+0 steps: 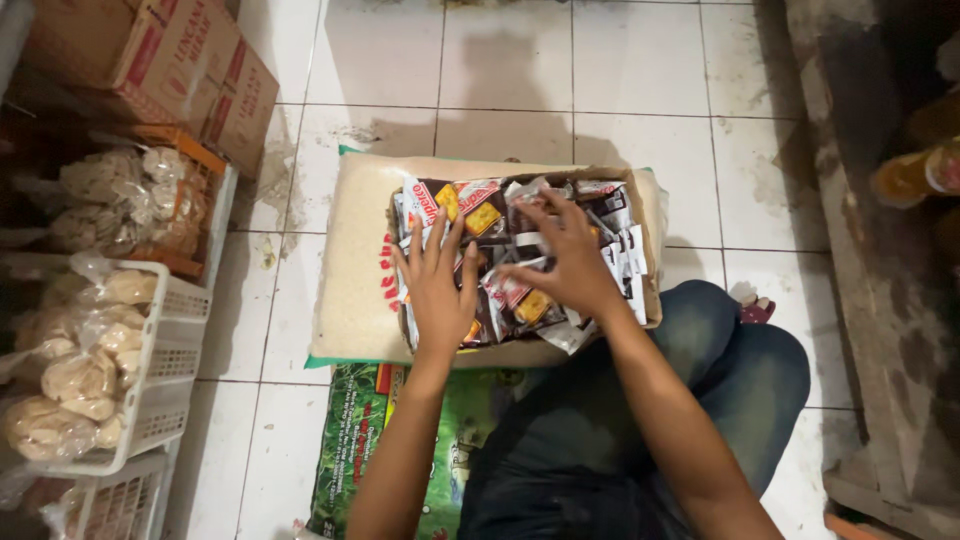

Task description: The person picks up a box filled with small packets and sits on the floor to sort through them by hand, moving packets between the box and their lap.

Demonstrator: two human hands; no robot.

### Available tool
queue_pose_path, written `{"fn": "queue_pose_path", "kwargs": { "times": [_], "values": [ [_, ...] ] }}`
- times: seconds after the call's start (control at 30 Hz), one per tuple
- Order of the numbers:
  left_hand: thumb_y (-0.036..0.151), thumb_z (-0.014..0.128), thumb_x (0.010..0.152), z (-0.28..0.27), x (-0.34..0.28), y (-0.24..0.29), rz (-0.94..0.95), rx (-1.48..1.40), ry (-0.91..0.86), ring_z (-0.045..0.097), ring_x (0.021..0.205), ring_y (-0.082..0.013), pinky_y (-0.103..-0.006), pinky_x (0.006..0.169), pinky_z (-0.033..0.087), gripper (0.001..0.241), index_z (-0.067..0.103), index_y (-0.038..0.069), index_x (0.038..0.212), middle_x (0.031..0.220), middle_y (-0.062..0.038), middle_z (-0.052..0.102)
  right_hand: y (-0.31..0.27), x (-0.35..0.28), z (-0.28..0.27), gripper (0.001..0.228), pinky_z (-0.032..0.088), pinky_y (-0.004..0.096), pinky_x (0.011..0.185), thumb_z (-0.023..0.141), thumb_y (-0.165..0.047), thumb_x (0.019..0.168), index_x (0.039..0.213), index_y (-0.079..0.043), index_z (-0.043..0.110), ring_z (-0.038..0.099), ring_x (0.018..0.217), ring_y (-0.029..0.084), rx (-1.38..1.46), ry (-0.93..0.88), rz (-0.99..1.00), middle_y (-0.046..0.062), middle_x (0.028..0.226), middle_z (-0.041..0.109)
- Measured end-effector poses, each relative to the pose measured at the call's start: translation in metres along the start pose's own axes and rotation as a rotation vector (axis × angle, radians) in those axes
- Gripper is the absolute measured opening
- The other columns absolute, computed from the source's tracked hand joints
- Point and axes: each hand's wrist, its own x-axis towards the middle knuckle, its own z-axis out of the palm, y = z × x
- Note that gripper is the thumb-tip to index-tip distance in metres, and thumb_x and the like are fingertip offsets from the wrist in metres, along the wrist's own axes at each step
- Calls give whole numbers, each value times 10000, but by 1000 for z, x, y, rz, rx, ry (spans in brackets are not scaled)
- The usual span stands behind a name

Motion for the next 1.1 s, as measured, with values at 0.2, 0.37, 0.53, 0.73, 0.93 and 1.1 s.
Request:
{"fn": "queue_pose_path", "kwargs": {
  "times": [0.2,0.37,0.53,0.73,0.93,1.1],
  "values": [
    [324,555,1070,-1,-5,-1,38,-79,41,341,1524,-413,-648,1248,125,408,633,146,1429,1569,-98,512,24,-26,15,666,404,477,1159,794,-296,813,1435,-198,576,496,1381,363,10,168,94,97,1477,566],
    [292,582,1061,-4,-7,3,64,-91,38,376,1510,-388,-609,1257,150,364,665,154,1388,1544,-85,539,35,-34,16,732,384,460,1205,826,-361,890,1515,-165,499,469,1452,354,97,204,127,124,1538,527],
    [267,596,1054,-2,-6,5,62,-73,51,399,1501,-374,-597,1257,184,349,670,160,1378,1532,-68,555,24,-55,-1,1054,261,526,1248,858,-488,778,1629,-169,323,260,1565,437,151,161,112,169,1663,371],
    [267,589,1053,1,-4,3,63,-28,37,397,1492,-392,-602,1230,204,353,664,156,1380,1530,-82,551,7,-68,16,1169,208,639,1184,914,-609,609,1577,-258,361,132,1534,476,-84,87,103,124,1690,159],
    [280,579,1060,4,-4,0,70,-7,39,402,1489,-387,-592,1220,236,364,657,165,1396,1526,-81,554,19,-67,14,1104,262,600,1199,923,-615,609,1549,-320,424,232,1542,434,-81,94,143,126,1694,246],
    [305,591,1061,2,-2,3,67,-33,40,404,1492,-388,-557,1220,275,380,656,166,1408,1526,-82,553,26,-41,4,1219,271,580,1216,900,-615,660,1639,-226,286,281,1535,448,118,192,140,190,1675,294]
  ]
}}
